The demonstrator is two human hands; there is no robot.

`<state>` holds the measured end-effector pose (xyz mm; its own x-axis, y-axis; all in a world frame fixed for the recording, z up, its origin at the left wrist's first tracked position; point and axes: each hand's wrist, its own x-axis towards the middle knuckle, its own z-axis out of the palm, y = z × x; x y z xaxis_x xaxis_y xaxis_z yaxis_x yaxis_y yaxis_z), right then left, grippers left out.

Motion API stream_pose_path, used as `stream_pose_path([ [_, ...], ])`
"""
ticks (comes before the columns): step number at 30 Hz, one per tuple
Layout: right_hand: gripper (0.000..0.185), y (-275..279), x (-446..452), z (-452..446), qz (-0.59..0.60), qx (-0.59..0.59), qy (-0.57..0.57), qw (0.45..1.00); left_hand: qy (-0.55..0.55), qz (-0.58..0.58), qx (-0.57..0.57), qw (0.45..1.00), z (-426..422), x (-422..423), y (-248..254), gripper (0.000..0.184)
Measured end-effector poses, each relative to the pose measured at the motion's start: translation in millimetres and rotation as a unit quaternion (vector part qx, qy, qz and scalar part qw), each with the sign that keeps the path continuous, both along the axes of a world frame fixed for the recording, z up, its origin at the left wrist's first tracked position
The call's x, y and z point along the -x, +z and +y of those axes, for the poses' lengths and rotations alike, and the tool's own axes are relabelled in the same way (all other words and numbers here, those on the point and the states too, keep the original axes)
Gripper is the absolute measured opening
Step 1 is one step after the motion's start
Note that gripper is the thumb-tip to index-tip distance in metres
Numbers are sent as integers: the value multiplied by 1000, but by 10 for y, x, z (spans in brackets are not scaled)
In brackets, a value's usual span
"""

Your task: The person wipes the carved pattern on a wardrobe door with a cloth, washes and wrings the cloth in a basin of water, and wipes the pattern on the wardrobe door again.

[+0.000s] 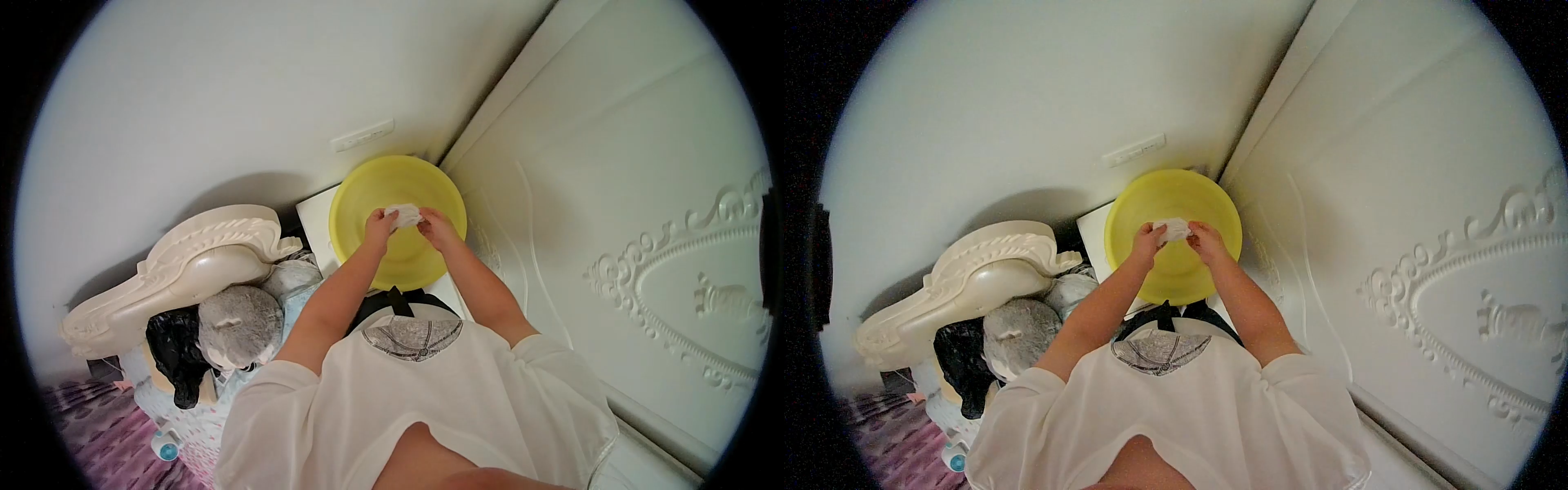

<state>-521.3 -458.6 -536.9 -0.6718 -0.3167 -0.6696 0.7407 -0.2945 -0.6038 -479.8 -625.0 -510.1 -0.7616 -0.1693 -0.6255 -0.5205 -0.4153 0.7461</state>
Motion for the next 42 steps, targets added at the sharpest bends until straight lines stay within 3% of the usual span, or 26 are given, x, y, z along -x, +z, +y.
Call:
stream_pose_path([
  [2,15,-12,-10,56,-3,10,-50,999,55,-25,-41,997,10,1,57,20],
  [8,28,178,-10,127,31,-7,-60,998,-122,-36,-331,935,-222,37,203,21],
  [11,32,139,34,171,36,-7,-88,995,-173,-15,-302,937,-249,28,-105,20],
  [14,32,42,71,254,48,-7,-128,991,-91,-6,-172,981,-170,24,-19,22],
  [17,32,-20,105,362,64,-14,-144,987,-45,1,-90,995,-257,14,-298,27],
  [21,32,-104,101,407,70,-28,-140,987,-38,-14,-30,999,-182,-26,69,38],
  [25,34,-411,85,503,1,-69,-118,991,-84,-20,-22,996,-154,11,43,44],
  [28,36,-263,-30,433,-8,-282,36,959,-131,9,38,991,-84,-4,162,46],
  [32,37,285,-200,80,-73,-35,67,994,-222,44,96,969,92,-30,128,46],
  [34,34,296,-238,4,-71,87,101,988,-242,78,35,967,177,-56,-116,44],
  [38,32,-263,-284,105,2,-58,33,998,-310,10,-66,948,177,-13,-24,35],
  [41,35,-182,-223,261,50,-215,48,974,-289,-16,84,953,122,-43,-149,28],
  [42,36,-165,-143,326,84,-271,64,957,-271,-25,85,959,84,-65,-164,26],
])
